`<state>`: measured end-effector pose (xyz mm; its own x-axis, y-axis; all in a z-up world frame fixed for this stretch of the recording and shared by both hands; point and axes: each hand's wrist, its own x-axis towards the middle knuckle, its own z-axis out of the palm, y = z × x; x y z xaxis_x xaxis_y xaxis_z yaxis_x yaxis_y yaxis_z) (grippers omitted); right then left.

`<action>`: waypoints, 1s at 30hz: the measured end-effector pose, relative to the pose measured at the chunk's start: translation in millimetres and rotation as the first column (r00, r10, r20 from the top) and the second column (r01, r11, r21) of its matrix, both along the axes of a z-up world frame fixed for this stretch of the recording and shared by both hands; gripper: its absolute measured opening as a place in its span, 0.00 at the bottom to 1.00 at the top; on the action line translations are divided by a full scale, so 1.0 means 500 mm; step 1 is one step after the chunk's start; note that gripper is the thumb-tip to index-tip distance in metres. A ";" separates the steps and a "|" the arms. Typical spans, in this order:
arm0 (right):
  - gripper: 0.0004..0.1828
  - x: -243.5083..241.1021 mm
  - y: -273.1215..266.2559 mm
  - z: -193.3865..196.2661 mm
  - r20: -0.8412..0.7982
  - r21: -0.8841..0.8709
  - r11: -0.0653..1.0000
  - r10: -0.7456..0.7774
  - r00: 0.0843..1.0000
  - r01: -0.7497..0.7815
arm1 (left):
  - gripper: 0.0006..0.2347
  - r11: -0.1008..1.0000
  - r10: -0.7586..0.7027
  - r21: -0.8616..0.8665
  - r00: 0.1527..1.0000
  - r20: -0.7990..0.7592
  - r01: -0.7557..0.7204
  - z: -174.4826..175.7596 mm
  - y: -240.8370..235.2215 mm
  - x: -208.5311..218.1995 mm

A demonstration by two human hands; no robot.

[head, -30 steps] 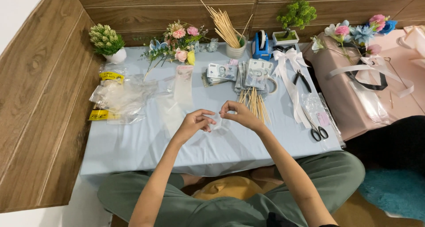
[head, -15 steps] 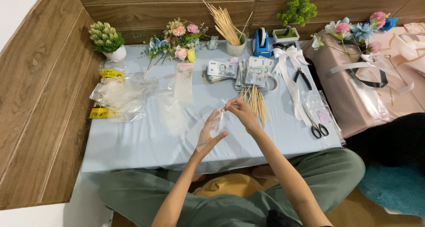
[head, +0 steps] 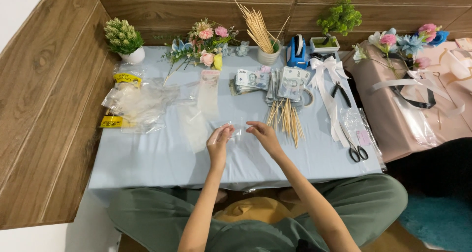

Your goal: The person prepares banknotes for a bouquet by sliding individual bills into plastic sleeves, attaching them to wooden sticks, and taping them securely.

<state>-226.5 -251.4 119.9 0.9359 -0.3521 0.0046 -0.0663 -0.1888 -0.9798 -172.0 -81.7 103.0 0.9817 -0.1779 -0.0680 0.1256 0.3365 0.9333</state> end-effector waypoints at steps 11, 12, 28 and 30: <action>0.19 0.327 -0.272 -0.088 -0.069 -0.939 0.344 -0.142 0.988 -0.016 | 0.13 0.972 0.205 -0.103 0.976 -0.076 -0.212 0.040 0.110 0.053; 0.23 0.361 -0.295 -0.106 -0.143 -0.966 0.237 -0.152 0.978 -0.105 | 0.14 0.975 0.203 -0.072 0.975 -0.092 -0.210 0.036 0.116 0.053; 0.10 0.429 -0.331 -0.097 0.126 -0.984 0.121 -0.051 0.991 0.131 | 0.13 0.971 0.233 0.007 0.944 -0.233 -0.238 0.047 0.162 0.044; 0.09 0.438 -0.328 -0.082 0.005 -0.950 0.308 -0.109 0.994 0.039 | 0.13 0.970 0.234 -0.001 0.943 -0.237 -0.241 0.046 0.163 0.046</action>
